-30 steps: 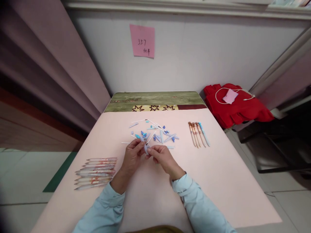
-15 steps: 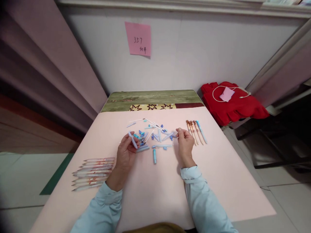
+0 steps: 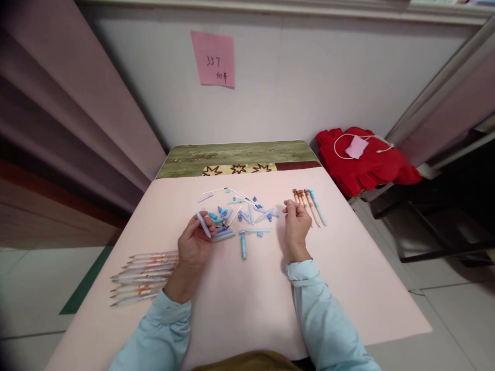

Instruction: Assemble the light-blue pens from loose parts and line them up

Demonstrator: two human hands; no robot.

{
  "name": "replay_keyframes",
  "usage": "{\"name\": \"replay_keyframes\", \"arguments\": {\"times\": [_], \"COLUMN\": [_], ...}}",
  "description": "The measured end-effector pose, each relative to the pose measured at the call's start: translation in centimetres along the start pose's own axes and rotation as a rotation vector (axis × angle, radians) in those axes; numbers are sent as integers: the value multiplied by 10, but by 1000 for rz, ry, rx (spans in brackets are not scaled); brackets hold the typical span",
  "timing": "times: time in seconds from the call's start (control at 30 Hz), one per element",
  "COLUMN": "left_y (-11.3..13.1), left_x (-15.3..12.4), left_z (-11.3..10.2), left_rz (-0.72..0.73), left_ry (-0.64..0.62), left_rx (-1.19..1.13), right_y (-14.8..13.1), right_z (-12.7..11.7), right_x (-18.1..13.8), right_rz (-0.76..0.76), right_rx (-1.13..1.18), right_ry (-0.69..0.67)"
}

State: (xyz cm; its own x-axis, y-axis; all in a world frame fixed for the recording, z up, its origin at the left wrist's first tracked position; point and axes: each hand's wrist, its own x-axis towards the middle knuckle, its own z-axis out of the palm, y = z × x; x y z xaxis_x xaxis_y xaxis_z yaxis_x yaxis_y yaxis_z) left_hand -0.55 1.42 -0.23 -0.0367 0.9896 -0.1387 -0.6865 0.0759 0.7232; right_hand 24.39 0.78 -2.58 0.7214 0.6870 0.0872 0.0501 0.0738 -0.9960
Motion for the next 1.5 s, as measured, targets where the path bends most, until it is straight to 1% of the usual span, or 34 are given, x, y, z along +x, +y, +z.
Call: {"name": "replay_keyframes", "arguments": {"times": [0.17, 0.23, 0.27, 0.3, 0.4, 0.43, 0.47, 0.5, 0.57, 0.6, 0.67, 0.8, 0.87, 0.93, 1.03, 1.13, 1.23, 1.33, 1.43, 1.5], "left_y": [0, 0, -1, -1, -1, -1, -2, -2, -1, -1, 1, 7, 8, 7, 3, -3, -6, -7, -6, -6], "left_x": [-4, -5, -5, -5, -2, -2, -2, -2, -5, -8, -16, -31, -35, -34, -30, -27, -25, -24, -23, -23], "left_z": [5, 6, 6, 6, 3, 3, 2, 2, 4, 5, 7, 10, 11, 11, 10, 6, 1, -2, -4, -4], "left_rz": [-36, -33, -32, -31, -25, -23, -24, -32, -84, -135, -293, -673, -826, -941, -1031, -1042, -996, -907, -840, -831], "left_ry": [-31, -40, -40, -39, -39, -43, -50, -65, -126, -181, -352, -778, -918, -1004, -1053, -1050, -1022, -971, -933, -939], "left_rx": [63, 83, 85, 82, 73, 72, 75, 82, 114, 141, 211, 350, 397, 434, 467, 464, 443, 404, 356, 342], "right_y": [-6, -13, -16, -20, -27, -28, -28, -27, -25, -24, -23, -23, -23, -23, -22, -23, -27, -30, -30, -29], "right_z": [1, 0, -1, -4, -14, -17, -20, -22, -23, -23, -21, -17, -16, -13, -4, 15, 41, 66, 84, 91], "right_x": [-4, -5, -4, -3, 3, 5, 7, 8, 10, 9, 8, 4, 0, -3, -9, -10, -6, -3, -3, -3], "right_rz": [-69, -62, -45, -22, 34, 34, 20, -6, -73, -108, -159, -187, -196, -208, -232, -291, -355, -416, -453, -466], "right_rx": [-84, -83, -80, -81, -128, -158, -200, -252, -385, -458, -574, -666, -677, -667, -605, -639, -835, -1003, -1131, -1204], "right_ry": [-37, -64, -108, -186, -544, -627, -659, -640, -516, -451, -368, -334, -323, -319, -384, -514, -564, -598, -641, -643]}}
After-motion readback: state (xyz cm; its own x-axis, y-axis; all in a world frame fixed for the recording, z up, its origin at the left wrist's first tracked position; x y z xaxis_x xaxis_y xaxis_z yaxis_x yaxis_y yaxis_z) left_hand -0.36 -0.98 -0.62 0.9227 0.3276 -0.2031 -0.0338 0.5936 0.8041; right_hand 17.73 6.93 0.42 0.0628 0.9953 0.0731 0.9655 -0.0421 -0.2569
